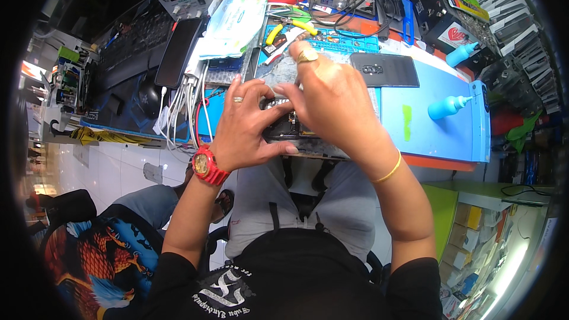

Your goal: The person uses a screwdriver to remove screws from the interior of a mobile phone, then uses their hands to lift out internal components and disconnect ribbon cables.

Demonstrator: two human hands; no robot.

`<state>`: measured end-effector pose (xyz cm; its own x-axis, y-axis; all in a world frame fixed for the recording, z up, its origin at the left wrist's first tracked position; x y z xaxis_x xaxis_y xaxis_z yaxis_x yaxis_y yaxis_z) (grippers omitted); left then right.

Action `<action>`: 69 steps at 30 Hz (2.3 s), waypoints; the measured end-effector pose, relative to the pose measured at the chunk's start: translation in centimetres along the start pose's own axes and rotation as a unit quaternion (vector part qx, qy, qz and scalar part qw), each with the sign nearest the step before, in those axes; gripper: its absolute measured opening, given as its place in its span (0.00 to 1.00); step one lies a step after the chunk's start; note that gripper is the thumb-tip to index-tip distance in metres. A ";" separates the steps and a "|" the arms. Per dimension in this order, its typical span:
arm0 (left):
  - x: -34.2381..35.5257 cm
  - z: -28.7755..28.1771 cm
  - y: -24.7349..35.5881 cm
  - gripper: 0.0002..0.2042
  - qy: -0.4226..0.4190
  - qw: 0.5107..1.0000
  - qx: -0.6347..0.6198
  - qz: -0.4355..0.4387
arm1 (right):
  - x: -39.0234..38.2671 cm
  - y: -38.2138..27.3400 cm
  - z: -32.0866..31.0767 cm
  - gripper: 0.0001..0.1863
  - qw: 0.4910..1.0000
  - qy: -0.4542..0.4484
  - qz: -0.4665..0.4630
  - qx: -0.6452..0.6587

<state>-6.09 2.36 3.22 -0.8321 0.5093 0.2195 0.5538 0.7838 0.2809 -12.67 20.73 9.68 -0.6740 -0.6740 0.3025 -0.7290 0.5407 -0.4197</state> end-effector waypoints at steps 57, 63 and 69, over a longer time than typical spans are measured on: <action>4.5 -0.8 -2.8 0.07 0.029 0.998 0.009 -0.060 | -1.7 2.5 0.2 0.22 0.950 0.155 0.094 0.256; -0.1 -0.7 -1.6 0.40 0.060 0.981 -0.165 -0.085 | -2.3 0.4 1.6 0.20 0.950 0.112 0.072 0.282; -1.3 0.0 -1.1 0.63 0.002 0.994 -0.100 -0.052 | -1.2 -0.2 2.9 0.21 0.974 0.085 0.035 0.209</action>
<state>-5.60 0.76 2.65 -0.8853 0.4277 0.1824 0.4596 0.7453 0.4830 -11.38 19.95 6.88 -0.7566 -0.5307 0.3820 -0.5919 0.3075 -0.7450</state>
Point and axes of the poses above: each hand's wrist, its own x-axis towards the middle knuckle, its own z-axis out of the palm, y = z × x, the point moved 3 cm from there along x, towards the middle knuckle, and after that the axes turned 14 degrees about -y, right-handed, at the moved point
